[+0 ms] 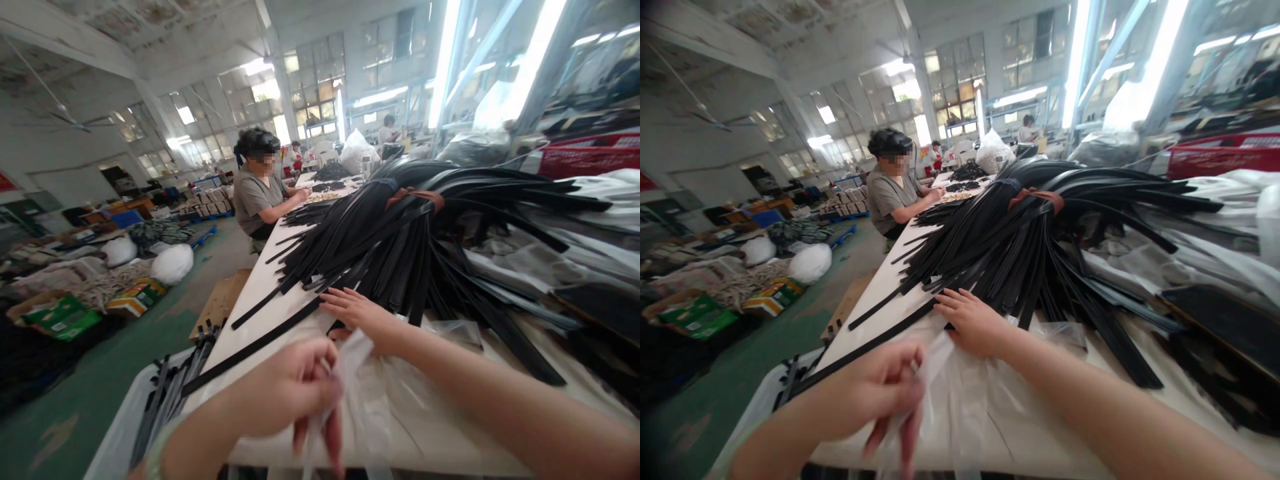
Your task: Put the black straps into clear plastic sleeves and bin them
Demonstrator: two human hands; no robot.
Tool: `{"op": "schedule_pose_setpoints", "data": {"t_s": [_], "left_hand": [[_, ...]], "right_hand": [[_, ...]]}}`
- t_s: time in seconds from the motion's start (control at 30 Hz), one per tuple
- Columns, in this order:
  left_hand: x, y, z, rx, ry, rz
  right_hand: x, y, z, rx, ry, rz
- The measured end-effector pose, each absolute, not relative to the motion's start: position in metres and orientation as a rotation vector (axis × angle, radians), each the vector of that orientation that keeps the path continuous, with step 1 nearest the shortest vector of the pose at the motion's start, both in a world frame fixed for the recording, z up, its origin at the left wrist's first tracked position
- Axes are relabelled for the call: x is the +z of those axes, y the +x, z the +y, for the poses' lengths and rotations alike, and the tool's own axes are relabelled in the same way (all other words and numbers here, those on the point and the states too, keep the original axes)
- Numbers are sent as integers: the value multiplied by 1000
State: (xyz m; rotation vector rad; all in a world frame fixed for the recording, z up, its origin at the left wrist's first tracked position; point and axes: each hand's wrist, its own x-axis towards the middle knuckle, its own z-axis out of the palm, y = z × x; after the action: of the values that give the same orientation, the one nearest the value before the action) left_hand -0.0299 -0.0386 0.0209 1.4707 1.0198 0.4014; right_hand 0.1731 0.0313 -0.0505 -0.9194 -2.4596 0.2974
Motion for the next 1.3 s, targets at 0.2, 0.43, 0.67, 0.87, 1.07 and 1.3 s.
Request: {"op": "schedule_pose_setpoints", "data": {"t_s": [0.2, 0.43, 0.67, 0.87, 1.07, 1.3], "left_hand": [[-9, 24, 51, 1016, 1611, 1259], [-29, 19, 55, 907, 1653, 1158], [-21, 7, 58, 1070, 1583, 1055], [-17, 3, 55, 1092, 1550, 1075], [-14, 5, 50, 1005, 1379, 934], [-19, 6, 49, 1177, 1437, 1061]], "right_hand": [[-40, 171, 45, 857, -869, -1561], [-40, 167, 47, 1025, -1052, -1280], [-36, 162, 39, 1236, -1072, -1320], [-42, 156, 37, 1286, -1015, -1361], [-45, 156, 36, 1262, -992, -1425], [-41, 152, 21, 797, -1251, -1701]]}}
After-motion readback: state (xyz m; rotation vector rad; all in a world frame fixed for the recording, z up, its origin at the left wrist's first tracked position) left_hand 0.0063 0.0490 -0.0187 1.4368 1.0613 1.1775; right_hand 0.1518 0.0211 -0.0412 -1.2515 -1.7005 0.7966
